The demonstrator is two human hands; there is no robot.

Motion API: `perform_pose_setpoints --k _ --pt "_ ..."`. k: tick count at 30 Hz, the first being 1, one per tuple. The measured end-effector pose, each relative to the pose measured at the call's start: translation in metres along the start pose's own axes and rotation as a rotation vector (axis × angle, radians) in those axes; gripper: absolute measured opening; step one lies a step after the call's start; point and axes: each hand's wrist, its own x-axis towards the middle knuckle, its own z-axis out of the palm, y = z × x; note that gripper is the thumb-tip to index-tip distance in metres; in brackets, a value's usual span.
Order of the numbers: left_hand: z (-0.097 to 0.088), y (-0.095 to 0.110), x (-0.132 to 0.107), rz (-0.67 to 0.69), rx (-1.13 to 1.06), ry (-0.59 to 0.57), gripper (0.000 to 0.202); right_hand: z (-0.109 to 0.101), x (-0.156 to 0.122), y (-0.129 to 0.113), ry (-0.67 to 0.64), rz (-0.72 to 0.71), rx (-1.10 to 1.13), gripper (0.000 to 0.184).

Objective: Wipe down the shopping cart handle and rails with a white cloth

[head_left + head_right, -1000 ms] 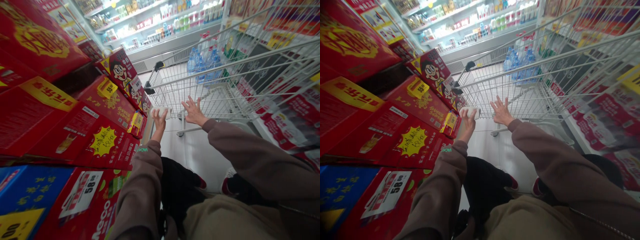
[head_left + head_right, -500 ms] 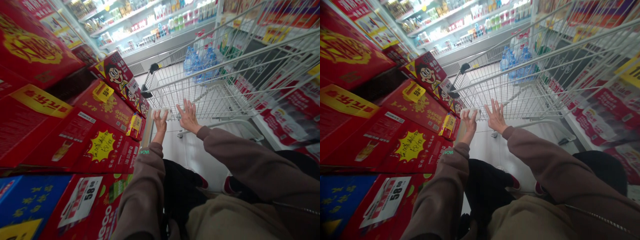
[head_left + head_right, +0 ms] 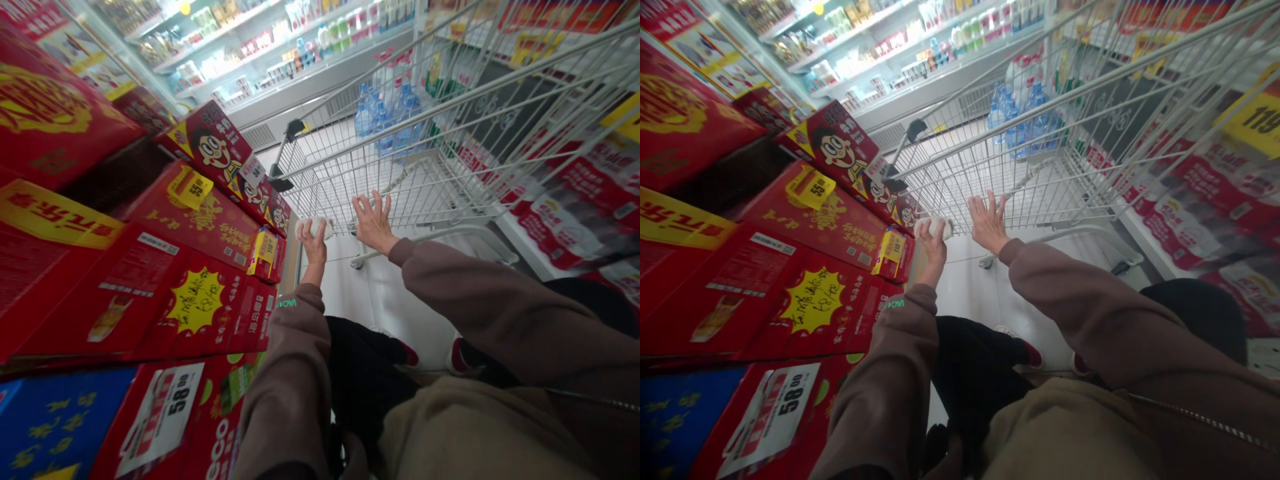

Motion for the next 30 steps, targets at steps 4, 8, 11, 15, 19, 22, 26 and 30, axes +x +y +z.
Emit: perform_pose_setpoints --k 4,8,11,15,19,22,26,30 --pt "0.005 0.009 -0.011 0.026 -0.014 -0.020 0.057 -0.003 0.000 0.002 0.008 -0.030 0.002 0.070" --pt "0.013 0.036 0.002 -0.005 -0.006 0.090 0.053 -0.001 0.000 0.002 0.026 -0.030 0.034 0.068" --pt "0.019 0.056 0.006 -0.004 0.005 0.108 0.047 -0.005 -0.001 0.003 0.026 -0.044 0.022 0.067" --pt "0.020 0.065 -0.012 0.036 0.010 -0.026 0.044 -0.014 0.000 0.007 -0.012 -0.092 -0.009 0.064" --pt "0.022 0.075 -0.015 -0.056 0.026 0.079 0.046 -0.020 0.001 0.011 -0.018 -0.095 -0.006 0.060" --pt "0.027 0.090 -0.007 -0.079 0.027 0.177 0.044 -0.024 0.002 0.016 -0.027 -0.120 0.001 0.058" --pt "0.030 0.096 -0.014 0.037 0.001 0.066 0.042 -0.034 0.005 0.028 -0.049 -0.216 0.008 0.058" --pt "0.024 0.089 -0.018 0.126 -0.001 0.015 0.043 -0.041 0.006 0.034 -0.053 -0.261 0.043 0.060"
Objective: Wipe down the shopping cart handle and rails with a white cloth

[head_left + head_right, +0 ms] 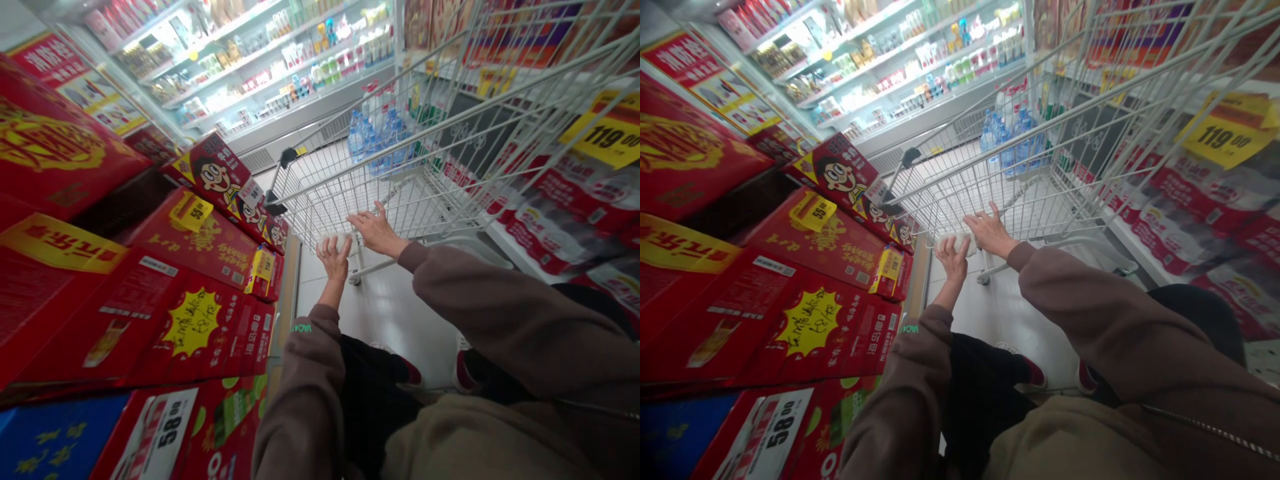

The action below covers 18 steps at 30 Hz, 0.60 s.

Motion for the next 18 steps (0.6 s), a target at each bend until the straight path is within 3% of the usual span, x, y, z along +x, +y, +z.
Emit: perform_pose_setpoints --k 5,11,16,18 --pt "0.003 0.019 0.018 -0.083 -0.011 0.142 0.038 0.005 -0.014 0.002 0.102 0.067 0.047 0.068" --pt "0.011 0.046 -0.002 -0.128 -0.023 -0.001 0.046 0.010 -0.033 0.018 0.098 0.009 0.057 0.071" --pt "0.011 0.065 0.013 -0.175 -0.043 0.135 0.049 0.004 -0.037 0.033 0.284 0.226 -0.032 0.067" --pt "0.014 0.075 0.026 -0.175 -0.070 0.184 0.047 0.005 -0.039 0.039 0.286 0.267 -0.054 0.070"
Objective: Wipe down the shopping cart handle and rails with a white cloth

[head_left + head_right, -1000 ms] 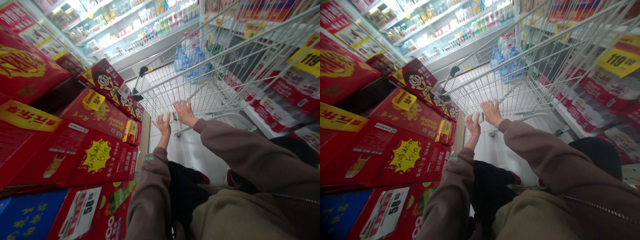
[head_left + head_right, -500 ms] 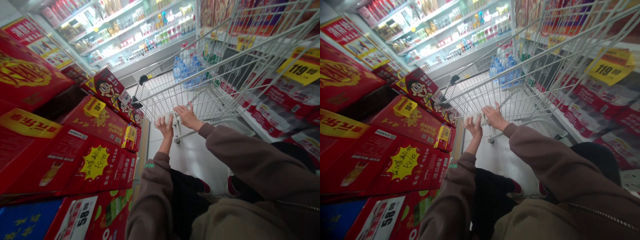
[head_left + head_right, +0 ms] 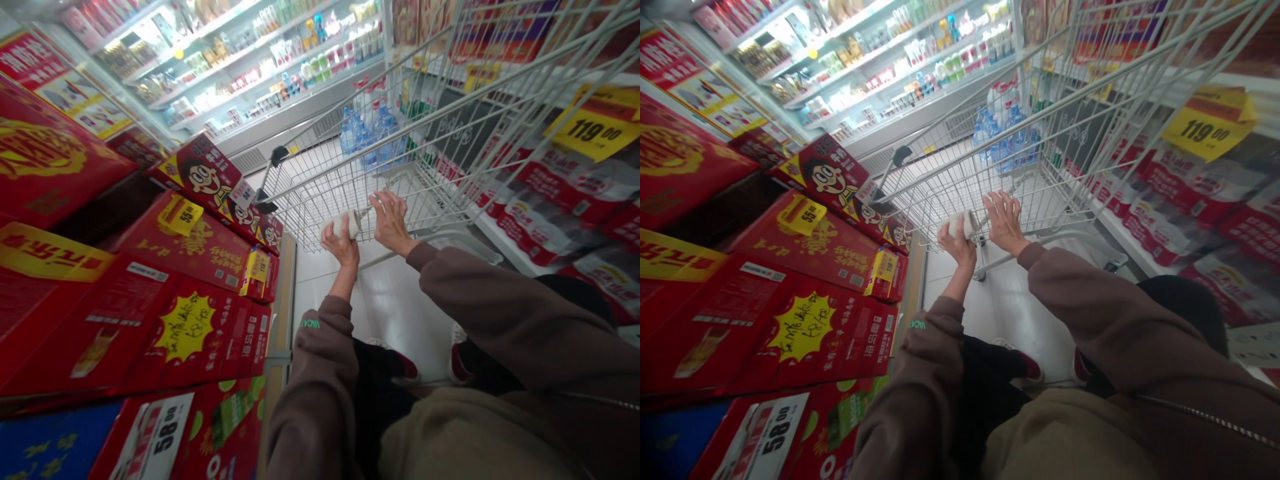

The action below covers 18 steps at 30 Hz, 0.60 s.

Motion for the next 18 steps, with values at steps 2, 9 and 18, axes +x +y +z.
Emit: perform_pose_setpoints --k 2,9,18 --pt "0.007 0.010 0.004 -0.001 -0.026 0.002 0.045 0.001 -0.001 0.006 -0.064 -0.046 -0.003 0.073" --pt "0.016 0.009 -0.026 0.070 -0.002 -0.200 0.049 -0.006 0.001 0.017 -0.161 -0.107 0.048 0.071" --pt "0.026 0.025 -0.007 0.130 -0.020 -0.140 0.039 -0.017 -0.006 0.033 0.070 0.090 0.017 0.070"
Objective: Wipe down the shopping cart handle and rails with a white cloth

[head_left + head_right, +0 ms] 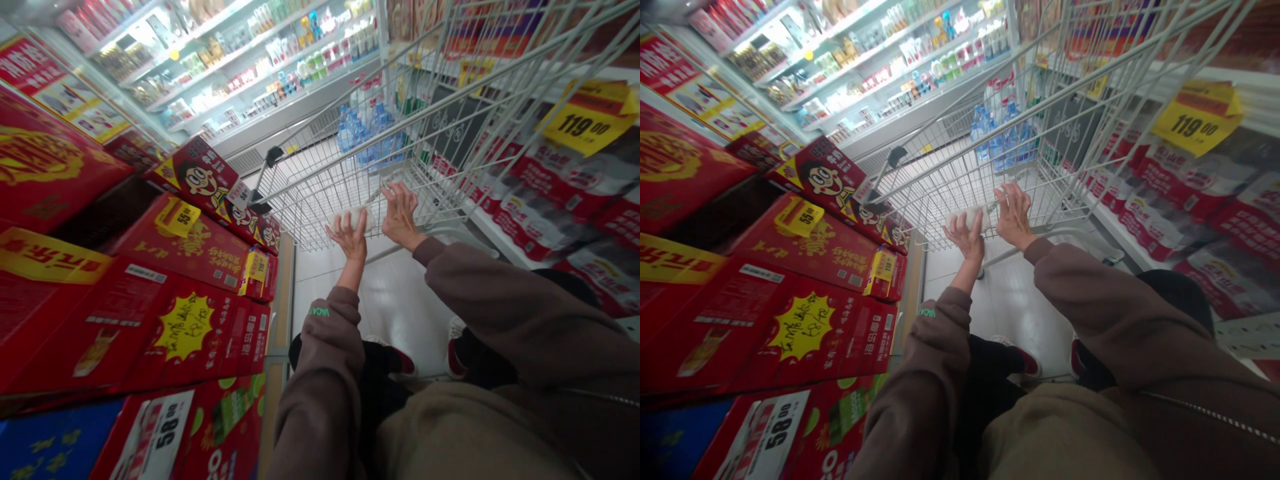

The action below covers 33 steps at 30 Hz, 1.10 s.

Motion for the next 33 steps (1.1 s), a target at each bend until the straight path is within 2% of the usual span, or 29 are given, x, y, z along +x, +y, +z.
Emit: perform_pose_setpoints --k 3,5,7,10,13,15,19,21,23,25,27,29,31,33 --pt "0.001 -0.006 -0.016 0.037 0.037 -0.091 0.044 -0.004 -0.004 0.013 -0.057 -0.077 -0.014 0.079" --pt "0.001 -0.009 -0.025 0.045 0.063 -0.122 0.048 -0.007 -0.005 0.021 -0.065 -0.076 -0.021 0.077" --pt "0.001 -0.007 -0.024 0.018 0.076 -0.067 0.050 -0.008 -0.004 0.026 -0.035 -0.017 -0.017 0.073" --pt "0.004 0.008 -0.005 -0.031 0.069 0.102 0.048 -0.010 0.001 0.029 -0.004 0.069 0.000 0.076" --pt "0.009 0.023 0.008 -0.066 0.079 0.171 0.046 -0.012 0.007 0.031 -0.056 0.086 0.023 0.082" --pt "0.011 0.027 0.003 -0.082 0.105 0.116 0.046 -0.015 0.009 0.033 -0.104 0.086 0.045 0.085" --pt "0.009 0.021 -0.024 -0.093 0.135 -0.017 0.048 -0.023 0.011 0.038 -0.126 0.089 0.082 0.088" --pt "0.008 0.020 -0.027 -0.112 0.138 0.027 0.048 -0.024 0.011 0.039 -0.122 0.072 0.085 0.087" --pt "0.010 0.023 -0.020 -0.113 0.138 0.106 0.048 -0.024 0.011 0.040 -0.116 0.058 0.087 0.085" --pt "0.015 0.031 -0.010 -0.059 0.129 0.126 0.049 -0.024 0.011 0.041 -0.109 0.053 0.093 0.083" --pt "0.021 0.038 -0.006 0.024 0.117 0.068 0.051 -0.025 0.012 0.043 -0.114 0.039 0.092 0.079" --pt "0.026 0.043 -0.012 0.069 0.116 -0.022 0.051 -0.029 0.012 0.047 -0.134 -0.003 0.089 0.078" --pt "0.027 0.043 -0.024 0.060 0.120 -0.095 0.051 -0.034 0.013 0.053 -0.150 -0.058 0.087 0.079" --pt "0.024 0.041 -0.032 -0.003 0.116 -0.091 0.052 -0.040 0.012 0.059 -0.133 -0.085 0.074 0.079"
